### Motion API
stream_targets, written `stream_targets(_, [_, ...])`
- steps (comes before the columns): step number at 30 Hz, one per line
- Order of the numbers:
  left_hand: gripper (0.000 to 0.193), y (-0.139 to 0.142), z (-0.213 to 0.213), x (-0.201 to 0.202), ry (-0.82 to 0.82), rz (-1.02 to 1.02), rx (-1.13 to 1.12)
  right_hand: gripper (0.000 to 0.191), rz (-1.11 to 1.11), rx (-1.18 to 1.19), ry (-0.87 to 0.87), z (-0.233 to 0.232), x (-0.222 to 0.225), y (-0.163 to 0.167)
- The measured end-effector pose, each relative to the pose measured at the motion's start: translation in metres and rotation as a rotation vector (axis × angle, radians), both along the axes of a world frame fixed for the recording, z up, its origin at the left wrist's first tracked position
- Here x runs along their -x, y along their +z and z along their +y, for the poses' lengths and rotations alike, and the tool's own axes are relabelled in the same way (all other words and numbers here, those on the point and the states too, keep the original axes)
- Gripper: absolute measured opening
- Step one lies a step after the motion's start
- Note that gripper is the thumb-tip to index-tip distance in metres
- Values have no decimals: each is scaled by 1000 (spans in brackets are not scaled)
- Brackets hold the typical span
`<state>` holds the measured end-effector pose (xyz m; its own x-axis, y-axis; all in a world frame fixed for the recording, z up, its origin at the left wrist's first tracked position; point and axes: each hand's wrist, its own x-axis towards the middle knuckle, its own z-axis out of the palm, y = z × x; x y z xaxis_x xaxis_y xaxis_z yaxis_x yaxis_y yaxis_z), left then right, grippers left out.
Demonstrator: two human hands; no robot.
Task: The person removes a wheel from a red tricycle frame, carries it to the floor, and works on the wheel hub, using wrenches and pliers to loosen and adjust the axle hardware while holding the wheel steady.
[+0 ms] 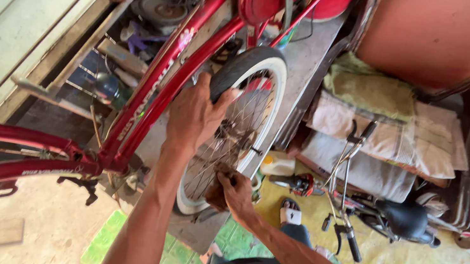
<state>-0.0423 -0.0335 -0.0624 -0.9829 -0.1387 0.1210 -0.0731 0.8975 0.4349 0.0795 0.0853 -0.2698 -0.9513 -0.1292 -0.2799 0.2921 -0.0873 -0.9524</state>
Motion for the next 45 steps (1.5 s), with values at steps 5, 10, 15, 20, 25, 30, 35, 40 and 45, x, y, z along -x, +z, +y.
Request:
stream_targets(5, [58,3,6,4,25,-27,22,17,-437,256,174,-29,-19,17])
stream_targets(10, [58,5,5,3,-8,27,25,21,-249,-11,270,-13,-22,17])
stream_targets(15, [58,10,10,4,-2,-29,31,31,113,-494,-160,1,9,1])
stream_targets(20, [57,13,18,1,17,-82,-11,29,68,-641,-262,-12,32,5])
stream_targets(25, [57,14,20,-1,12,-56,35,29,-374,-249,-110,-26,6,1])
stream_targets(30, [56,11,17,-8,-19,-2,-15,21,-3,-334,102,-6,-6,-20])
stream_targets(35, [56,5,10,-8,-17,15,1,17,-251,-84,82,35,17,-20])
stream_targets(40, [58,4,10,-7,5,4,17,19,0,-202,98,22,28,-23])
stream_targets(45, [60,8,17,-4,16,-53,-5,25,364,-417,144,15,26,-38])
